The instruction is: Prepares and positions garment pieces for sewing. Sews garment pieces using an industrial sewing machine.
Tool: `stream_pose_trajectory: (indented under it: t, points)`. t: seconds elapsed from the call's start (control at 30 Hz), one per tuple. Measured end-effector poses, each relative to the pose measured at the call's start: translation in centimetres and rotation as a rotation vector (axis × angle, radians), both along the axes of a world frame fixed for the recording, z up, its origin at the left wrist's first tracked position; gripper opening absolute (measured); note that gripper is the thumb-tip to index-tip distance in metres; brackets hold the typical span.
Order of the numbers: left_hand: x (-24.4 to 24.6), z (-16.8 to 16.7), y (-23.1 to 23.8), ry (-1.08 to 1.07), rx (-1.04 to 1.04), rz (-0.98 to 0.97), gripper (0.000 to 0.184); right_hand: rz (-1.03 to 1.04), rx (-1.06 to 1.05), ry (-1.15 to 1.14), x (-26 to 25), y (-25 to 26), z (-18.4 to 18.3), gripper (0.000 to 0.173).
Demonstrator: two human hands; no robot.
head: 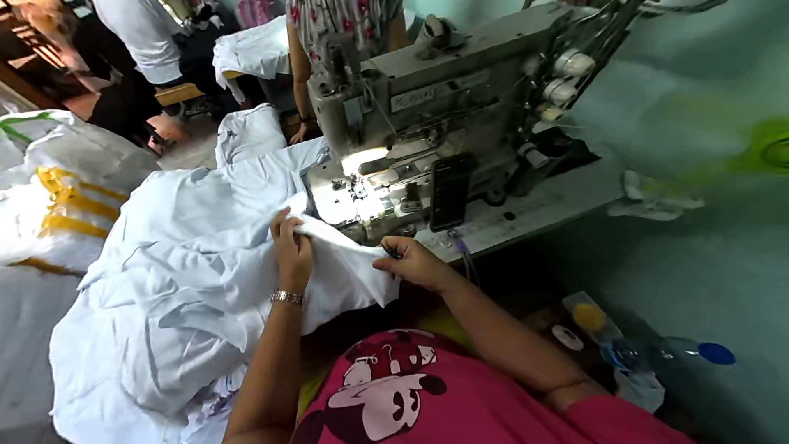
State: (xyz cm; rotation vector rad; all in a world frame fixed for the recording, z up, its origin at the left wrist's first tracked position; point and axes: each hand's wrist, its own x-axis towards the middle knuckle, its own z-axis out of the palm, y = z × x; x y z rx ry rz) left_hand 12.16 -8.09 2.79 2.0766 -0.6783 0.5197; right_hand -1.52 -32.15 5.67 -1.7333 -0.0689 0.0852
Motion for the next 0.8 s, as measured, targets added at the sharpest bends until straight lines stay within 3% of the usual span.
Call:
stream_pose_trajectory:
  t: [0.13, 0.23, 0.3, 0.43, 0.6, 0.8]
  points:
    - [0.2, -1.4, 0.0, 0.242, 0.211, 0.067, 0.023, -0.061, -0.017, 0.043, -0.8, -1.1, -1.6, 0.021]
    - [-3.1, -0.2, -0.1, 0.156, 0.263, 0.054, 0.028, -0.056, 0.05, 0.027, -1.4, -0.8, -1.6, 0.022]
    - [-6.1, 1.2, -0.5, 0.092, 0.265, -0.026, 0.025, -0.039, 0.112, 0.005, -1.6, -0.3, -1.6, 0.025]
    - [-8.7, 2.1, -1.4, 0.173, 0.275, -0.384, 0.029, 0.035, 0.161, -0.07, -1.8, 0.8, -1.1, 0.023]
    - [-8.9, 3.7, -1.3, 0.206, 0.123, -0.452, 0.018, -0.005, 0.088, -0.138, -2.2, 0.7, -0.6, 0.021]
    - [-8.9, 4.4, -1.8, 0.228, -0.044, -0.446, 0.013, 0.085, 0.025, -0.072, -2.9, 1.2, -0.8, 0.031]
